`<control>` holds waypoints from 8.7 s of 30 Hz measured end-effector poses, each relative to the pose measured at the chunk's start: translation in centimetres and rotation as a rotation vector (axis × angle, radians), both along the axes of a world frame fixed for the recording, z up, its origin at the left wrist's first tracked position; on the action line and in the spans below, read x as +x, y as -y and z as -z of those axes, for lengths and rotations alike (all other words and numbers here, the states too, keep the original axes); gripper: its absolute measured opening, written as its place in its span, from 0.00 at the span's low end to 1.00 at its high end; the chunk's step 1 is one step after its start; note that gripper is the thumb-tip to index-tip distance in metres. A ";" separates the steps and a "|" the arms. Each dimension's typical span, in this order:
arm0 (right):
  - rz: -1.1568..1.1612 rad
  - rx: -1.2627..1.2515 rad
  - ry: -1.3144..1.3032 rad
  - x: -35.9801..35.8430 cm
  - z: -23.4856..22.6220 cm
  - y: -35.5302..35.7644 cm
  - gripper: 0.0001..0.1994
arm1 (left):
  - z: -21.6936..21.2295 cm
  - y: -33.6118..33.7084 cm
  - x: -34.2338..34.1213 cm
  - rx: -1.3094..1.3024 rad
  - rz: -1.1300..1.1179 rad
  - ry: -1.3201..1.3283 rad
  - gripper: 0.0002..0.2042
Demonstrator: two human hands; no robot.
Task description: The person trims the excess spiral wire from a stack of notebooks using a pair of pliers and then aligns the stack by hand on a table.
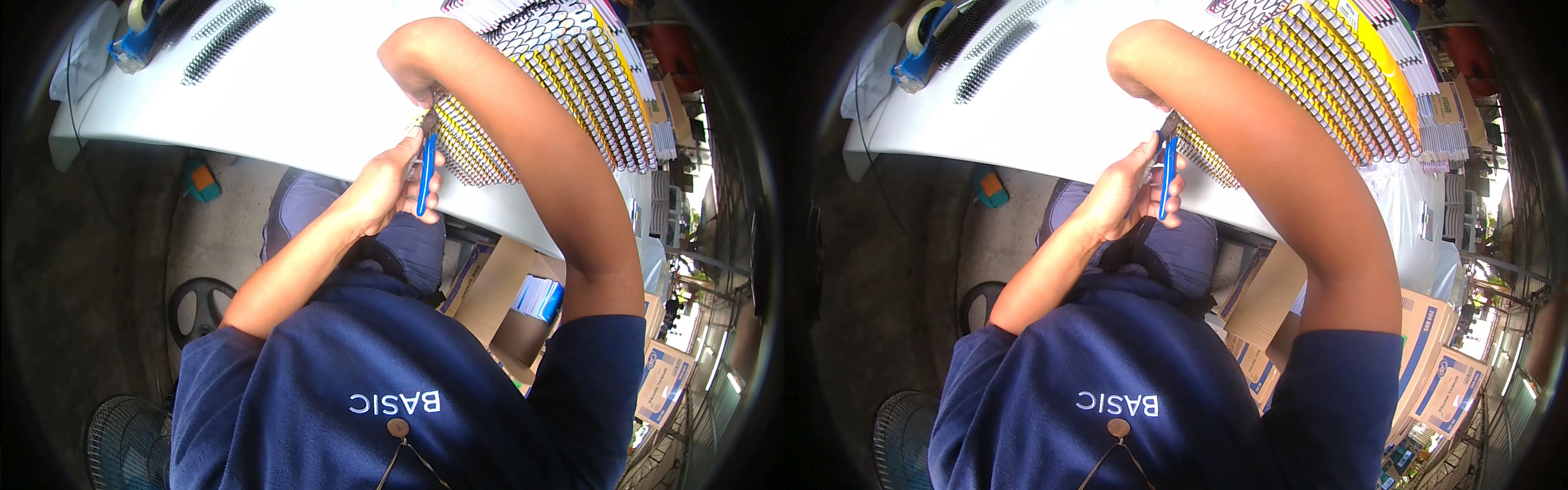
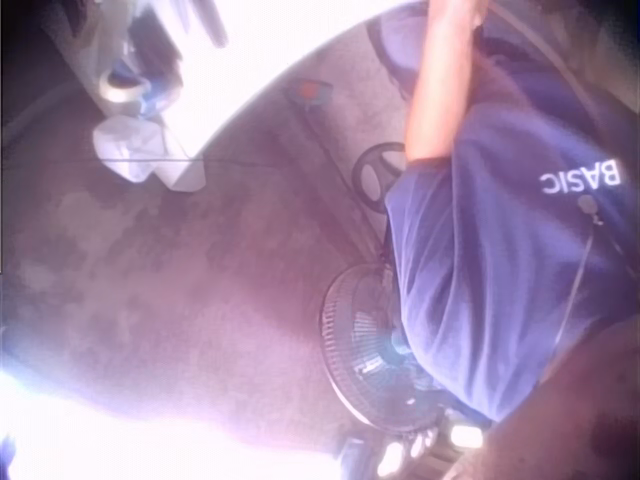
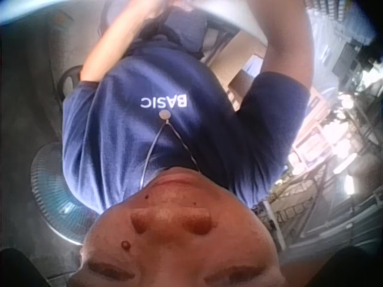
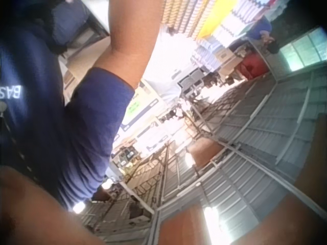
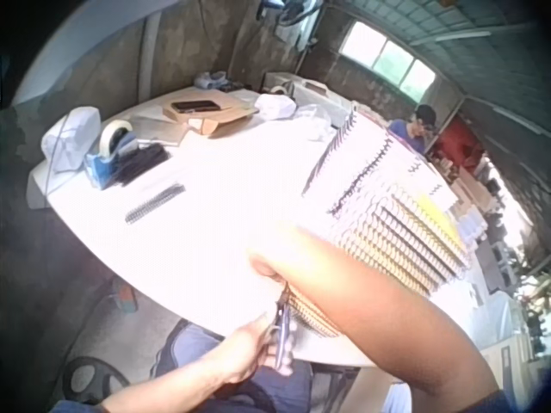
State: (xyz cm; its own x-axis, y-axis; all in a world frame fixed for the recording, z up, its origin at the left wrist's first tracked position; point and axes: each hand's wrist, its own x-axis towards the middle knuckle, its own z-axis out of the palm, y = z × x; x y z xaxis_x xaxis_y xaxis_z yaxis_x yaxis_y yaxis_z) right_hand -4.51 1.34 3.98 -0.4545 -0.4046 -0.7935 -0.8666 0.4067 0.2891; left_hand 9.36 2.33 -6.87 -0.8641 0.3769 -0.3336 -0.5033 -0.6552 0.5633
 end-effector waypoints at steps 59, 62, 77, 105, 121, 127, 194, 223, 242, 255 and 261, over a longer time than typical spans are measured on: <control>0.092 -0.066 0.136 -3.4 -3.5 0.1 0.15 | -3.6 -0.3 -0.3 -0.038 -0.033 -0.141 0.27; 0.098 -0.070 0.135 -3.4 -3.6 0.1 0.15 | -4.1 -0.5 -0.4 0.023 -0.044 -0.104 0.28; 0.112 -0.063 0.124 -3.3 -4.7 -0.2 0.14 | -4.7 -0.4 -0.6 -0.068 0.004 -0.204 0.29; 0.156 -0.186 0.208 -4.8 -5.8 -0.8 0.13 | -7.7 -1.6 -0.8 -0.006 -0.143 -0.073 0.26; 0.174 -0.225 0.208 -5.1 -6.8 -1.3 0.12 | -6.6 -1.2 -1.1 -0.036 -0.039 -0.305 0.28; 0.190 -0.250 0.237 -5.6 -7.4 -1.3 0.12 | -7.1 -1.6 -1.6 0.016 -0.055 -0.242 0.29; 0.336 -0.558 0.429 -8.2 -11.3 -6.3 0.14 | 0.4 7.5 -7.3 -1.351 -0.521 -0.226 0.24; 0.169 -0.615 -0.051 -0.9 -13.4 -6.9 0.13 | -8.9 -2.8 -11.2 -0.346 -1.007 -0.630 0.20; 0.243 -0.777 -0.152 -2.2 -12.3 -5.2 0.11 | -10.2 -0.6 -11.4 0.035 -0.675 -0.368 0.18; 0.540 -0.665 -0.323 0.2 -14.2 -3.1 0.13 | -8.1 2.1 -10.8 0.111 -0.470 -0.328 0.12; 0.006 -1.043 0.134 -2.8 -14.1 -8.1 0.14 | -6.8 4.2 -9.7 0.243 -0.274 -0.254 0.15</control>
